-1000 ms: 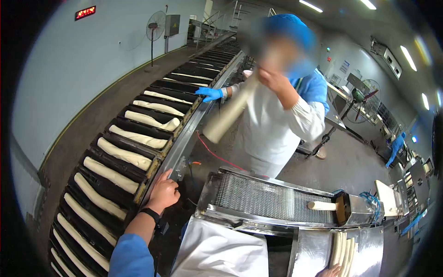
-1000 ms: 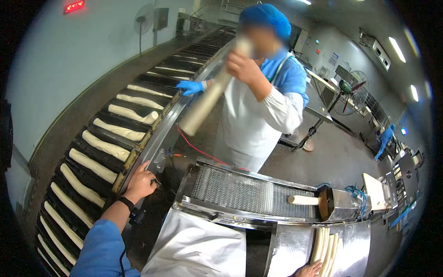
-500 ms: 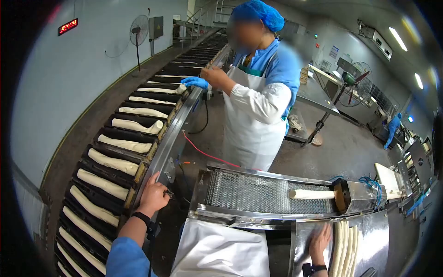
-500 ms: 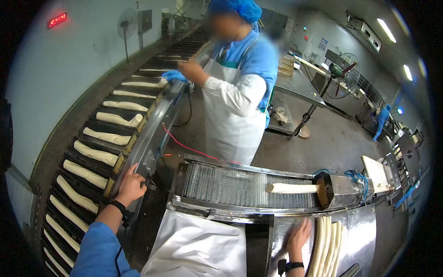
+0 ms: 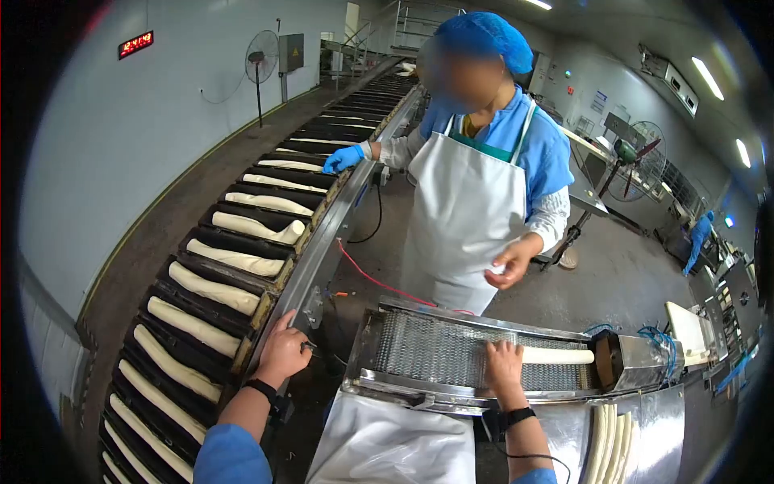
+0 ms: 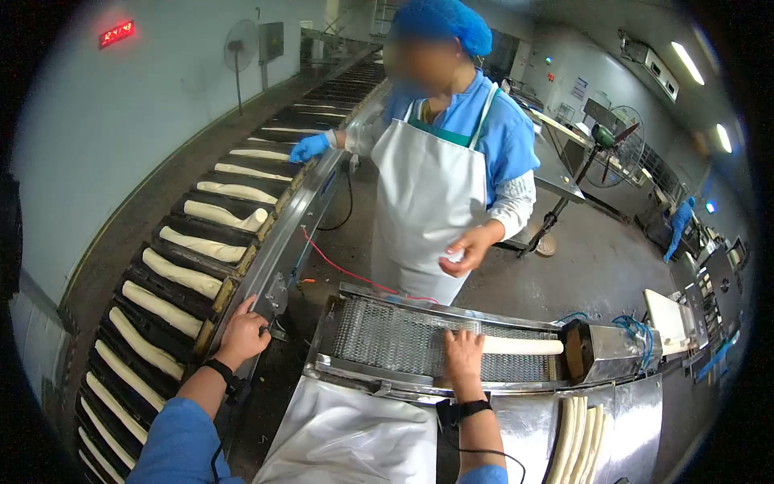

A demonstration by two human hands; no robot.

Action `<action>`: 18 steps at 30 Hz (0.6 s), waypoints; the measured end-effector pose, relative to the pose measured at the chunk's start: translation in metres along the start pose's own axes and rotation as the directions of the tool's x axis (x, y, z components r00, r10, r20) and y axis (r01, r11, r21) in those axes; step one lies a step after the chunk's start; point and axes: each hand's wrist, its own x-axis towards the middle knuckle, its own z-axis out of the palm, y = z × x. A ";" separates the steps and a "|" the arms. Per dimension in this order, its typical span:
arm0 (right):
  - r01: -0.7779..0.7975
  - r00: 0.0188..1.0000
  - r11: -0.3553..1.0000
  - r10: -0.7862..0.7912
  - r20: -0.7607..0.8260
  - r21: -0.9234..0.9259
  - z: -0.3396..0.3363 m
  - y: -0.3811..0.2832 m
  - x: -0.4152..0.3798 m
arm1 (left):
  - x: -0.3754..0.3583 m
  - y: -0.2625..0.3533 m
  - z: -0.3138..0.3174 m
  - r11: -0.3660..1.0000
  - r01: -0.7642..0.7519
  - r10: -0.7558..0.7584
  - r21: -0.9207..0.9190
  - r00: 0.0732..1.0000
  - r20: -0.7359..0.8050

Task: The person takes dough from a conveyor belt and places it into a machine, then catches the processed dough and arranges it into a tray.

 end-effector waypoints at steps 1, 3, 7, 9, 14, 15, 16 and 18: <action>0.039 0.999 0.999 -0.039 0.009 0.018 -0.005 -0.003 -0.003 | 0.000 0.000 0.000 1.000 -0.012 0.012 0.001 1.000 -0.008; 0.076 0.997 0.991 -0.076 -0.005 0.111 -0.041 -0.010 -0.015 | 0.002 -0.001 -0.001 1.000 0.017 -0.017 -0.001 1.000 0.025; -0.055 0.989 0.811 0.125 -0.080 0.582 -0.038 0.010 -0.052 | 0.001 -0.001 -0.002 1.000 0.026 -0.026 -0.009 0.998 0.056; -0.056 0.954 0.605 0.268 -0.137 0.794 -0.030 0.030 -0.086 | 0.000 -0.003 0.002 1.000 0.001 -0.001 -0.020 1.000 0.005; -0.083 0.607 -0.406 0.704 0.370 0.910 -0.012 0.108 -0.235 | -0.001 -0.005 0.006 0.998 -0.040 0.038 -0.047 0.998 -0.045; -0.059 0.503 -0.414 0.774 0.385 0.909 -0.006 0.122 -0.275 | -0.001 -0.005 0.005 0.999 -0.036 0.034 -0.040 0.998 -0.046; -0.092 0.382 -0.418 0.823 0.420 0.904 -0.006 0.129 -0.310 | -0.001 -0.004 0.005 0.999 -0.031 0.029 -0.032 0.998 -0.047; -0.320 0.251 -0.302 0.887 0.388 0.898 0.026 0.151 -0.392 | -0.001 -0.004 0.004 0.999 -0.032 0.031 -0.031 0.999 -0.036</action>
